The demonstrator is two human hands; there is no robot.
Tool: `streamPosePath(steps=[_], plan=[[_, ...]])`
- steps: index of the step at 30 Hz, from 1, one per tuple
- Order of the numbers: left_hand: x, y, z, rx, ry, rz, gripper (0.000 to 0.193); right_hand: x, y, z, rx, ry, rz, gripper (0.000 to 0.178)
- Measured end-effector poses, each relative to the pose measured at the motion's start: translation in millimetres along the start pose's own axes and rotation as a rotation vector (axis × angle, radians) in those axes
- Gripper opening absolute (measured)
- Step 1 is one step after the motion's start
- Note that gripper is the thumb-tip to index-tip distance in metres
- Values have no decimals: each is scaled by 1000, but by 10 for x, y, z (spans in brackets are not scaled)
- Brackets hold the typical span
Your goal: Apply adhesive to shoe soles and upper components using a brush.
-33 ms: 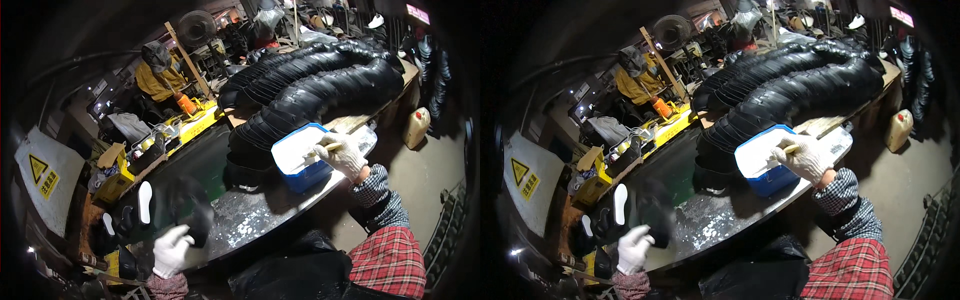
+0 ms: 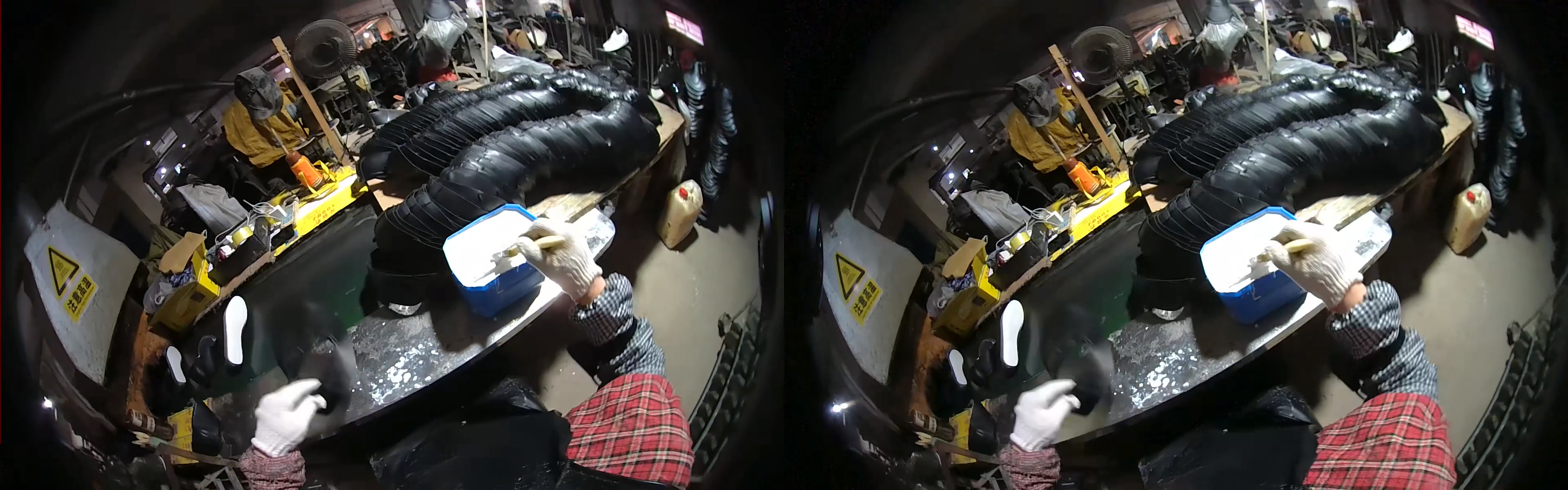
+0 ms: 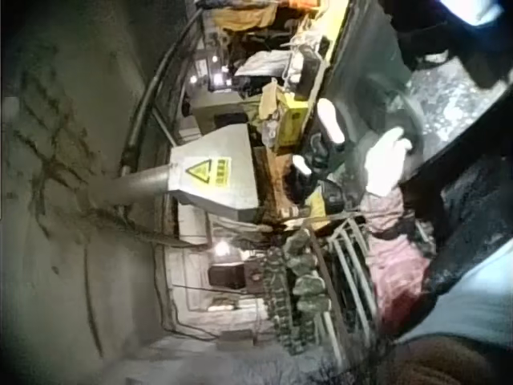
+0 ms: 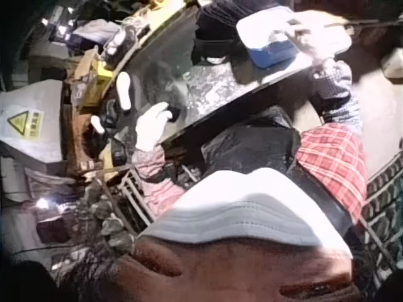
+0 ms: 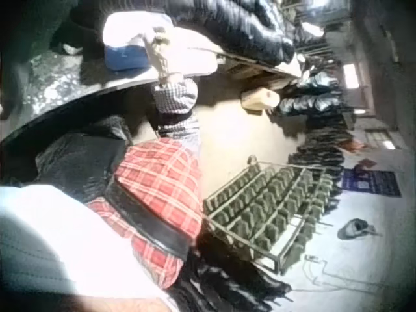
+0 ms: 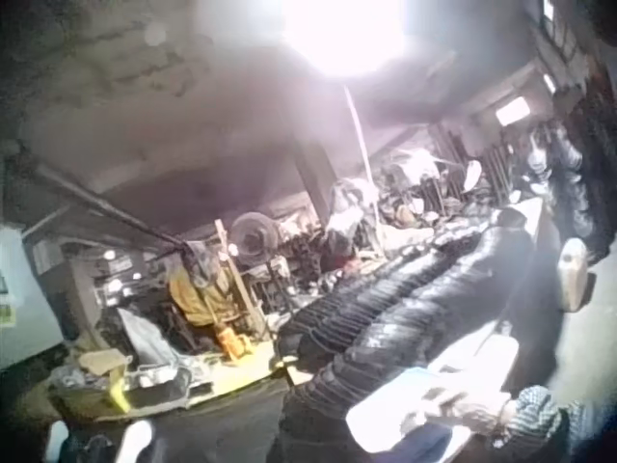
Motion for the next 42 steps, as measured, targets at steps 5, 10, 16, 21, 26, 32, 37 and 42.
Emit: streamPosePath(steps=[5,10,16,21,26,32,37,42], plan=[[-141,297,-295,377,79,-186,36,-25,383,-96,26,-31,114,17],[-126,30,-234,-212,-637,230,53,-22,592,-155,18,-77,188,16],[-324,-126,-755,161,-308,153,39,-80,783,-238,86,138,232,9],[-568,464,-937,-232,10,609,35,-255,782,-485,-12,-213,132,17],[-1099,847,-1002,436,1369,453,16,-1296,452,-1139,-95,-567,-317,26],[-1031,989,-1005,316,724,482,28,-2439,230,-1854,168,-820,-730,32],[-1055,1046,-1222,460,1546,760,32,-2663,435,-1247,-300,-897,-674,28],[-1173,964,-1347,577,1224,597,32,-2468,291,-1303,-240,-855,-422,31]])
Point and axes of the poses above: each hand's wrist, its own y-axis away from the middle knuckle, its own x-axis out of the back of the hand, z = x × y, the point moved 3 cm from there along -y, towards the middle knuckle, and after that the axes turned 2 degrees about -x, right-handed, at the moved point
